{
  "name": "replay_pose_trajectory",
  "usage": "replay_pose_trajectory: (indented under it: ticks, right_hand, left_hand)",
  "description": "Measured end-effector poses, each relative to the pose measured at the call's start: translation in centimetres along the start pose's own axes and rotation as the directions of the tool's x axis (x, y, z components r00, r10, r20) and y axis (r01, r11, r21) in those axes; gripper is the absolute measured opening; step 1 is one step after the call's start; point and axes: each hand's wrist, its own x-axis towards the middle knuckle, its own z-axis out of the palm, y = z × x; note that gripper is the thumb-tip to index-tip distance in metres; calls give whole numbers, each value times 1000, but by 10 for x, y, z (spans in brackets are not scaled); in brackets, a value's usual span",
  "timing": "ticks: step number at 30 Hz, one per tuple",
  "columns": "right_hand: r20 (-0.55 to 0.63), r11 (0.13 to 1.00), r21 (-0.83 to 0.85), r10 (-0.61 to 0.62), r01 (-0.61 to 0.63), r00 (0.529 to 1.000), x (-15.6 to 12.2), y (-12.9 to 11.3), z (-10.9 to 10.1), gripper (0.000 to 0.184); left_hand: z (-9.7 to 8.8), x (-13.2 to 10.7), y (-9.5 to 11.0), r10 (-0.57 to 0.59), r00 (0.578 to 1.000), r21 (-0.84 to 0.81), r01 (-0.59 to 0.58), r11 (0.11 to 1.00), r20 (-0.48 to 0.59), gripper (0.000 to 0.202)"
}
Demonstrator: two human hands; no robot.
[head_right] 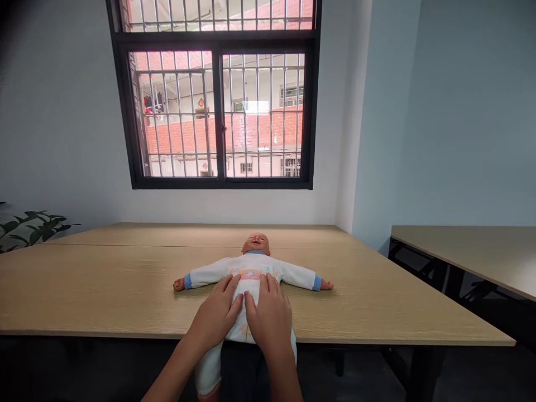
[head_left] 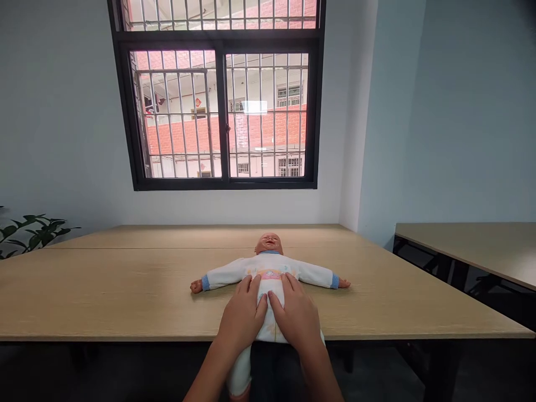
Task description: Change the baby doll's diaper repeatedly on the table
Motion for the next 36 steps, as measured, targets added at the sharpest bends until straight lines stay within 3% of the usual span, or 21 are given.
replay_pose_trajectory:
  ticks: [4,12,15,18,23,28,33,36]
  right_hand:
    - [9,998,49,40,-40,999,0,0,-4,51]
    - [-55,971,235,58,-44,997,-14,3,-6,49]
    - [-65,902,430,70,-35,995,-21,10,-21,43]
    - [-35,823,557,159,-113,987,-29,18,-47,41]
    - [139,829,505,196,-240,971,-39,24,-71,38]
    - [196,783,547,223,-295,955,-36,15,-58,43]
    - [265,654,698,142,-291,954,-32,4,-37,44]
    - [266,592,746,154,-304,952,-31,3,-27,46]
  left_hand:
    - [-4,0,2,-2,1000,-44,3,999,14,55]
    - [-2,-17,2,-41,994,-190,21,982,-99,51]
    - [1,-32,-2,-70,988,-276,29,961,-139,51]
    - [-2,-50,-1,-141,969,-382,54,923,-204,45]
    - [-7,-70,12,-296,935,-541,149,827,-195,40]
    - [3,-66,22,-381,913,-597,225,770,-147,51]
    - [7,-53,33,-352,929,-691,182,699,-112,52]
    - [9,-48,39,-332,940,-748,163,644,-80,53]
